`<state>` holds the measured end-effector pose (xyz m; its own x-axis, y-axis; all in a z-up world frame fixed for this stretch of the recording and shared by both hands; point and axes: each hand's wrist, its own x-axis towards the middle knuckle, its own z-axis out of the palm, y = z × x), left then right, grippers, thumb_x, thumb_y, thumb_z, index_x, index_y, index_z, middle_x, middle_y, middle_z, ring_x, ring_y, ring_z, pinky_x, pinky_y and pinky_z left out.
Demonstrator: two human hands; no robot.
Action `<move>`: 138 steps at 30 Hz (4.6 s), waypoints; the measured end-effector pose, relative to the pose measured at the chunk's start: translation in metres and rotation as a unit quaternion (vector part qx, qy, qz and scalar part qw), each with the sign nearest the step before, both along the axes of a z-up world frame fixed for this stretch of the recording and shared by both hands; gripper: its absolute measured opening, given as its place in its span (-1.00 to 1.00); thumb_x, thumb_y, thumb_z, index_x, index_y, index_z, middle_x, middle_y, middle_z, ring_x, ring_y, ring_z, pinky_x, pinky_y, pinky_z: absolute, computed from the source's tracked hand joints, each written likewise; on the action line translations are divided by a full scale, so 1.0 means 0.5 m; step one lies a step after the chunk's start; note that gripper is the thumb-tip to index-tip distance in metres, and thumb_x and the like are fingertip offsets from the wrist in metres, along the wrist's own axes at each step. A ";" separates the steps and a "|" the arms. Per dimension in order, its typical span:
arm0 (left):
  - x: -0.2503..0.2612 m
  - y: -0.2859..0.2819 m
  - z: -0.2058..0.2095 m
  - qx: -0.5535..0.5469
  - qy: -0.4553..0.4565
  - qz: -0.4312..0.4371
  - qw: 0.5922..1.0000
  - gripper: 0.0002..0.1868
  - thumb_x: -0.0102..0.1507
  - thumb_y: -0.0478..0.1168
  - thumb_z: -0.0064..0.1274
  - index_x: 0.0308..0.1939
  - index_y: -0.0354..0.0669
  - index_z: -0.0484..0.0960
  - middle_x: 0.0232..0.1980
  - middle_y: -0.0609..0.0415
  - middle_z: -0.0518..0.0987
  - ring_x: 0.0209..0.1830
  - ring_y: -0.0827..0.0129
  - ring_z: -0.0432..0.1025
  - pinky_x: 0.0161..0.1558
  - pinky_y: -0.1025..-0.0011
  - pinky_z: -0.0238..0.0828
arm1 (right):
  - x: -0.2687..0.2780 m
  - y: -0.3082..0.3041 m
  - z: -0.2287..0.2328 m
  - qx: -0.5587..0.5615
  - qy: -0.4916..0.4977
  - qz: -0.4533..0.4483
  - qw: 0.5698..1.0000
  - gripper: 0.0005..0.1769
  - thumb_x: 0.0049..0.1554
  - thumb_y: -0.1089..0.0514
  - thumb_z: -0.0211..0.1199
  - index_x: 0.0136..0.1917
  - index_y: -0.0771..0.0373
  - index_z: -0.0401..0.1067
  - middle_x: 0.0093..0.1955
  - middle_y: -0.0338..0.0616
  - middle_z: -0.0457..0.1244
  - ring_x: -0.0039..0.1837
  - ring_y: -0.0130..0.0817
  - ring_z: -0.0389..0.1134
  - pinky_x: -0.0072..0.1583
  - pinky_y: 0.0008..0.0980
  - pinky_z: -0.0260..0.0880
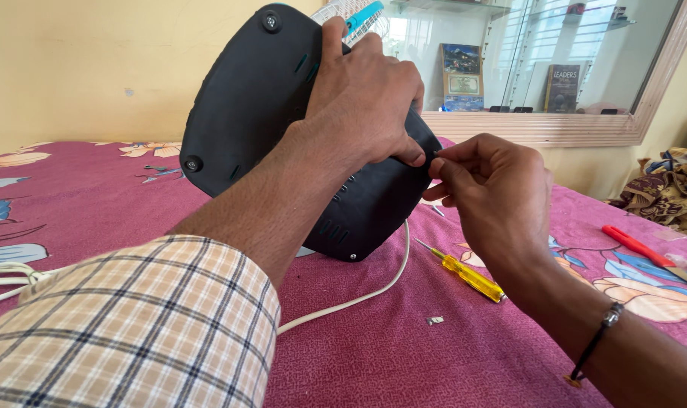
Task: The person uses a yellow screwdriver to remove screws from the base of a small electric fan. They unscrew multiple fasteners, place them on the bed, and reposition the fan to access different screws, continuing the disassembly process.
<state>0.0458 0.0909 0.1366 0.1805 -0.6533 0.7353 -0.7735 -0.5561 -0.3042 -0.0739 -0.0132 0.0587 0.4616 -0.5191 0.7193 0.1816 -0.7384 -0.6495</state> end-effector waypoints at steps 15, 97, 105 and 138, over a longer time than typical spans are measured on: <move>-0.011 0.006 0.003 0.014 0.008 0.025 1.000 -0.32 -0.19 0.44 0.43 -0.14 0.25 0.75 -0.21 0.22 0.68 0.16 0.27 0.35 0.41 -0.06 -0.36 | -0.003 0.027 0.017 -0.118 0.037 -0.096 0.988 -0.81 0.18 0.17 0.29 -0.17 0.36 0.50 -0.33 -0.04 0.43 -0.29 -0.35 0.53 -0.20 -0.38 0.52; -0.036 -0.008 0.048 0.072 0.081 0.100 0.989 0.03 -0.22 0.48 0.49 0.15 -0.02 0.60 -0.04 -0.04 0.68 0.14 0.02 0.48 0.39 -0.26 -0.27 | -0.083 -0.057 0.005 0.035 0.081 -0.065 0.994 -0.66 0.19 0.09 0.25 0.22 0.19 0.48 -0.35 -0.07 0.39 -0.28 -0.45 0.36 -0.31 -0.37 0.22; -0.024 -0.005 0.035 0.058 0.038 0.072 0.995 0.00 -0.22 0.47 0.47 0.12 0.01 0.61 -0.11 0.00 0.69 0.07 0.06 0.52 0.38 -0.24 -0.26 | -0.074 -0.041 -0.047 -0.117 0.020 -0.070 0.990 -0.67 0.17 0.11 0.27 0.16 0.28 0.53 -0.39 -0.23 0.29 -0.30 -0.60 0.21 -0.27 -0.50 0.20; -0.025 0.001 0.024 0.030 0.056 0.071 0.995 -0.19 -0.25 0.52 0.44 -0.14 0.12 0.73 -0.23 0.13 0.67 0.10 0.26 0.42 0.34 0.01 -0.17 | -0.112 -0.005 -0.049 -0.089 0.067 -0.104 0.988 -0.67 0.20 0.10 0.24 0.16 0.29 0.55 -0.58 -0.25 0.24 -0.52 -0.55 0.12 -0.43 -0.38 0.04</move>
